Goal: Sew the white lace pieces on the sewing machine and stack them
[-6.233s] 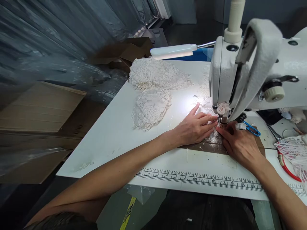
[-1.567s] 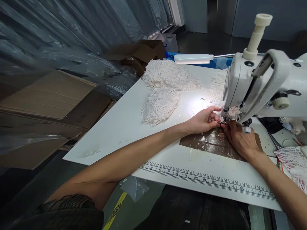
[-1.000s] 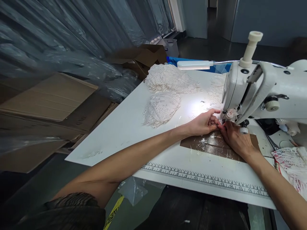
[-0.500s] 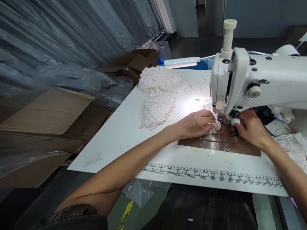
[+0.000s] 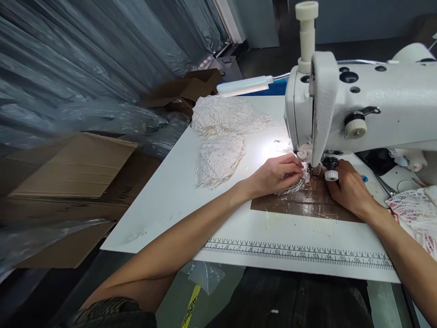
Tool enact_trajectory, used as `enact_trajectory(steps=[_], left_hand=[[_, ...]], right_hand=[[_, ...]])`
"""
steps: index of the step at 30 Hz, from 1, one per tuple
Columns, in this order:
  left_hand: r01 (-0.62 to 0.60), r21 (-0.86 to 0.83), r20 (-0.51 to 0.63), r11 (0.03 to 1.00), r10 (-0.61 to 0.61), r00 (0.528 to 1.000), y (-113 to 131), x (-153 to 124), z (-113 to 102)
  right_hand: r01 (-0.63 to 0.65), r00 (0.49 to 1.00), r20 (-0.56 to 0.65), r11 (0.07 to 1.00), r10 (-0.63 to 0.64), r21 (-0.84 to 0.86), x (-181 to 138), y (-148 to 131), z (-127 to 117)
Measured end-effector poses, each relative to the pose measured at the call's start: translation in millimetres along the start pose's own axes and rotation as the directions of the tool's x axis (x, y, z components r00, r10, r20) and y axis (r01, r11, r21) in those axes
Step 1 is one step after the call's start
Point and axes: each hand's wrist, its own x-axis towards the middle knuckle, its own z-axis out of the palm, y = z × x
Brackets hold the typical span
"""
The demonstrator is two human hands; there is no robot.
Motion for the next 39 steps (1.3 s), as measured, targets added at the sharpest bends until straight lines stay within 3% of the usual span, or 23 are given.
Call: enact_trajectory(steps=[5, 12, 18, 21, 25, 31, 39], left_hand=[[-0.057, 0.181, 0.109, 0.982, 0.037, 0.993, 5.8, -2.1, 3.5], [-0.136, 0.324, 0.086, 0.936, 0.114, 0.990, 6.0, -3.4, 8.6], [-0.173, 0.377, 0.032, 0.910, 0.174, 0.984, 5.0, -5.0, 10.7], [-0.176, 0.387, 0.045, 0.905, 0.173, 0.984, 5.6, -5.3, 10.6], [-0.182, 0.350, 0.049, 0.919, 0.176, 0.983, 6.8, -6.7, 8.1], [-0.260, 0.337, 0.093, 0.905, 0.242, 0.966, 5.2, -8.1, 4.6], [-0.330, 0.457, 0.170, 0.826, 0.283, 0.944, 5.2, -9.3, 4.8]], right_hand=[[0.066, 0.996, -0.058, 0.997, -0.067, -0.026, -1.9, -1.1, 0.6], [0.083, 0.994, -0.068, 0.996, -0.086, -0.040, -4.0, -0.3, 2.2], [0.075, 0.995, -0.074, 0.991, -0.067, 0.109, -6.9, -14.6, -0.3], [0.144, 0.989, -0.060, 0.976, -0.136, 0.162, -7.2, -19.8, 1.4], [0.230, 0.973, -0.054, 0.969, -0.226, 0.090, -7.4, -17.7, 7.2], [0.263, 0.963, -0.077, 0.964, -0.259, 0.042, -8.2, -12.9, 11.4], [0.161, 0.987, 0.005, 0.976, -0.163, 0.146, -7.2, -14.1, 1.4]])
